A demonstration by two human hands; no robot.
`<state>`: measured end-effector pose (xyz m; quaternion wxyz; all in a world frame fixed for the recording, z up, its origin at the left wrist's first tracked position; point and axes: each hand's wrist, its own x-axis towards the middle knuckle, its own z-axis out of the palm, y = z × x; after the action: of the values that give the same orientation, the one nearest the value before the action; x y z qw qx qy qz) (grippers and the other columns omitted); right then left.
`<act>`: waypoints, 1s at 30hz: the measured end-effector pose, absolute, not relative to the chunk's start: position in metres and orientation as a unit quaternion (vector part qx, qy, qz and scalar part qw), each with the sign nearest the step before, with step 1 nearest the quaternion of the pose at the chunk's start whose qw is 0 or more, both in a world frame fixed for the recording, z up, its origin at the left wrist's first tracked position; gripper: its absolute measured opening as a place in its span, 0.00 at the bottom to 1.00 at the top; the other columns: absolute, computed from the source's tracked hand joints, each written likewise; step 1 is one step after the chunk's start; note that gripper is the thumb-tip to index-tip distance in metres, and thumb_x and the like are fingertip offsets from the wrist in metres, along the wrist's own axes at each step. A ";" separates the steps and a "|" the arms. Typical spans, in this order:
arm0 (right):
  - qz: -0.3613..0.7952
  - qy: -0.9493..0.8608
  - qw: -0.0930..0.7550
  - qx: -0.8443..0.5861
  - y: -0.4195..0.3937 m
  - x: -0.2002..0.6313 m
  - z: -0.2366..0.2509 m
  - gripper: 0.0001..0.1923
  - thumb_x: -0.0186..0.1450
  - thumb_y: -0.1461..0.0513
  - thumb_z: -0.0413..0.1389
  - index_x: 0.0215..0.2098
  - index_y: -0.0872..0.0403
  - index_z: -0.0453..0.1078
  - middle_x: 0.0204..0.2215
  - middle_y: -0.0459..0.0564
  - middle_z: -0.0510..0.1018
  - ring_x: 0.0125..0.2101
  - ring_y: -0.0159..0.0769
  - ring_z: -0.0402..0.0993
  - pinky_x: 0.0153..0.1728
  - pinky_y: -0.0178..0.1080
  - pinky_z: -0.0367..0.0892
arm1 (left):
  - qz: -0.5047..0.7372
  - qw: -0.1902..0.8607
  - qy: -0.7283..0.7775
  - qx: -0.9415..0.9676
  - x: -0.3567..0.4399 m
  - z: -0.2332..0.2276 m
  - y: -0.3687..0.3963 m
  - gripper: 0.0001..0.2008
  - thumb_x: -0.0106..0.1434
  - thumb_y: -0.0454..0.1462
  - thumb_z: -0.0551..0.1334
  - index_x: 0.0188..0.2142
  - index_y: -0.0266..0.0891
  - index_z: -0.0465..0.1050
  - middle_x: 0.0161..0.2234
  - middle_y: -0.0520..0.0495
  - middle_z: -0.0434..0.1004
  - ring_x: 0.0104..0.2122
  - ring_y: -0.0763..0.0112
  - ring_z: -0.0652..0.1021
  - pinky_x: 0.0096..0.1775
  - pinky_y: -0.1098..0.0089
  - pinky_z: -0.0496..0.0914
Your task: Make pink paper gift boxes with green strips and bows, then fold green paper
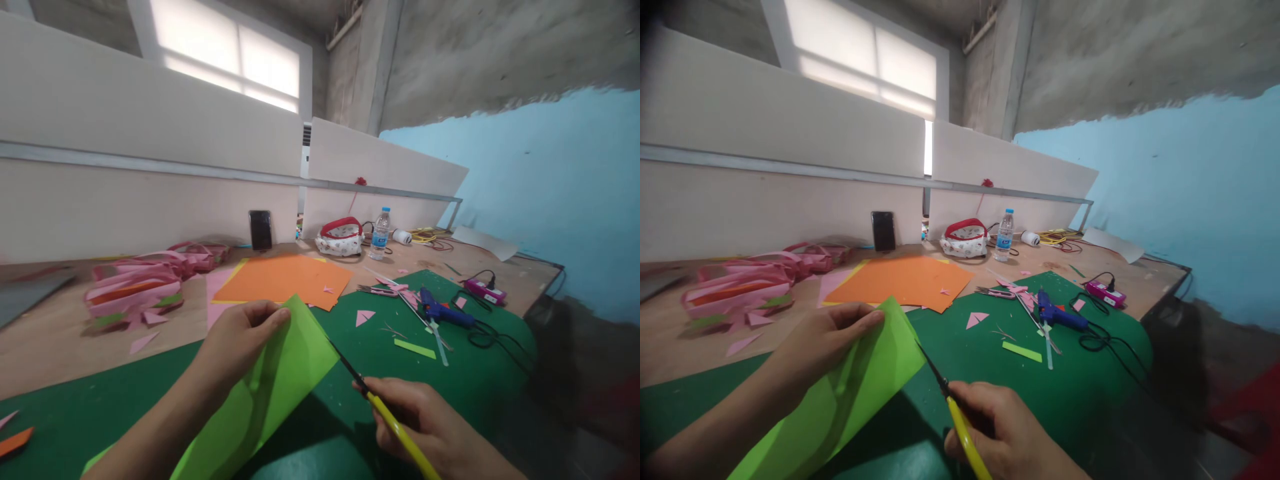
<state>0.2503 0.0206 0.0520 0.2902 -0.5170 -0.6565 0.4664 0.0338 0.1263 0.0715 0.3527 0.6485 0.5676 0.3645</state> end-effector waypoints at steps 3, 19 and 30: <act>0.455 -0.661 0.290 -0.522 0.021 0.251 0.049 0.09 0.57 0.57 0.55 0.28 0.55 0.63 0.24 0.42 0.59 0.25 0.29 0.54 0.24 0.33 0.51 | 0.361 0.353 0.569 0.649 0.033 0.070 0.127 0.18 0.49 0.54 0.58 0.24 0.41 0.72 0.14 0.58 0.59 0.16 0.75 0.59 0.20 0.73 0.51; 0.414 -0.688 0.281 -0.526 0.020 0.251 0.045 0.10 0.60 0.60 0.51 0.36 0.59 0.69 0.27 0.46 0.65 0.26 0.31 0.62 0.26 0.32 0.57 | 0.353 0.355 0.553 0.666 0.034 0.066 0.129 0.18 0.51 0.53 0.58 0.20 0.40 0.67 0.16 0.58 0.57 0.18 0.76 0.58 0.21 0.73 0.51; 0.387 -0.690 0.294 -0.536 0.020 0.251 0.043 0.10 0.59 0.61 0.53 0.36 0.57 0.70 0.28 0.46 0.67 0.28 0.32 0.63 0.28 0.32 0.58 | 0.335 0.376 0.543 0.672 0.031 0.060 0.135 0.19 0.51 0.53 0.57 0.21 0.40 0.67 0.16 0.58 0.57 0.17 0.77 0.58 0.20 0.74 0.51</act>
<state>0.2508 0.0200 0.0426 0.2941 -0.5358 -0.6903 0.3871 0.0313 0.1354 0.0597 0.3764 0.6719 0.5425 0.3354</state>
